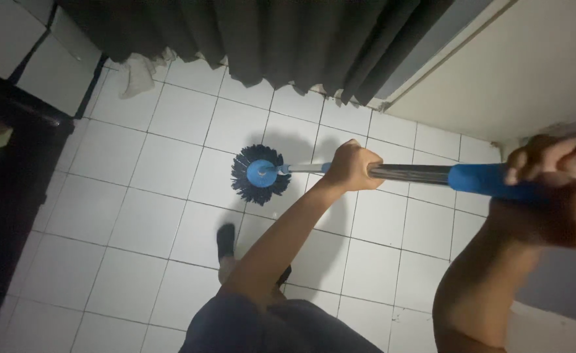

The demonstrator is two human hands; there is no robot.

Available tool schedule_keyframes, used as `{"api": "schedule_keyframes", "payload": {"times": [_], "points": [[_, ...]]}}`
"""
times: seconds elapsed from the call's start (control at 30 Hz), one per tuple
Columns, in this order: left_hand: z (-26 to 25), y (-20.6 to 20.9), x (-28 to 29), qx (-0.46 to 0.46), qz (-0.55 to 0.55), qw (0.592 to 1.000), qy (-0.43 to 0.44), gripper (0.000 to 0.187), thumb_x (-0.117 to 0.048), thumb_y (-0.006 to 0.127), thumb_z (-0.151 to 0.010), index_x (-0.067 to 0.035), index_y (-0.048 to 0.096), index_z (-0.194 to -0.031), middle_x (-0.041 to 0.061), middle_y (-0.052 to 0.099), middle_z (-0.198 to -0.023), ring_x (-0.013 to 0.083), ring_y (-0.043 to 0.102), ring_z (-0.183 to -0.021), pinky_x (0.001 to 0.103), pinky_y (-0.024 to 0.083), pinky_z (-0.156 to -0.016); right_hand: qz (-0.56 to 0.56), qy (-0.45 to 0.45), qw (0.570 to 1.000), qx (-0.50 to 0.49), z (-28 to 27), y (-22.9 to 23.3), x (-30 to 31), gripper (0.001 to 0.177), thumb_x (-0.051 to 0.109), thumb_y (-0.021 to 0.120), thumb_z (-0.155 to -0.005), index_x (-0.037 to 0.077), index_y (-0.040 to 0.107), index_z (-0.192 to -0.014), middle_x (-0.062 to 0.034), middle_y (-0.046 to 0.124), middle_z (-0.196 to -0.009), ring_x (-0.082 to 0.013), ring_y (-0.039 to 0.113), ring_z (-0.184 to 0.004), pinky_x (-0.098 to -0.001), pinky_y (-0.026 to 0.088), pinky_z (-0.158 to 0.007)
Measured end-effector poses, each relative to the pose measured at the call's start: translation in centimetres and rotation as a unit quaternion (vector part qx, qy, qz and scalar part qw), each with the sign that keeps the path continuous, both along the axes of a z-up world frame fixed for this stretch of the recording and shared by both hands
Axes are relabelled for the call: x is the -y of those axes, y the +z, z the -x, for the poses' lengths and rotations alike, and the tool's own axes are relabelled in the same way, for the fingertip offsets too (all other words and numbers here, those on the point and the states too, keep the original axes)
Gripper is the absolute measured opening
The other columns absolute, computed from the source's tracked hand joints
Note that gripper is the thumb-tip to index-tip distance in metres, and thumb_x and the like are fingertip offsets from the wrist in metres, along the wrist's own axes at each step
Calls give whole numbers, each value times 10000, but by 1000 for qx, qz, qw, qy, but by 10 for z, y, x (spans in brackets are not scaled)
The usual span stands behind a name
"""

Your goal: The recorder is mopping a white tiled floor using a long-handled mop.

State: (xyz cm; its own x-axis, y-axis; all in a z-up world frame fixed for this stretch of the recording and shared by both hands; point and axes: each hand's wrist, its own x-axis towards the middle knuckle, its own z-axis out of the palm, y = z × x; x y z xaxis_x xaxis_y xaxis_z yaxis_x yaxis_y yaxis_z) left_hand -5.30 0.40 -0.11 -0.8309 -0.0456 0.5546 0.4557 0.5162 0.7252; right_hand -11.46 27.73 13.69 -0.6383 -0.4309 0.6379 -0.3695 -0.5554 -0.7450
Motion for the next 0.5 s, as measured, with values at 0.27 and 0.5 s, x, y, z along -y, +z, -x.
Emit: {"api": "schedule_keyframes", "payload": {"times": [0.27,0.5], "points": [[27,0,28,92,59,993,-44,285,-238,747,-659,-123,542,-498,33,532,-465,302,437,-492,350,424,-700,-48,-9,998,-51,29,-14,0,182,376,632,-1028,215,596,-1105,18,616,-983,-70,652,-833,-244,580,-725],[63,-21,96,123,115,985,-21,145,-181,738,-667,-159,637,-565,20,623,-556,261,547,-567,340,430,-853,-32,-38,992,-118,22,-22,98,425,439,748,-877,175,586,-1169,-18,663,-1075,-97,681,-958,-284,611,-726]]}}
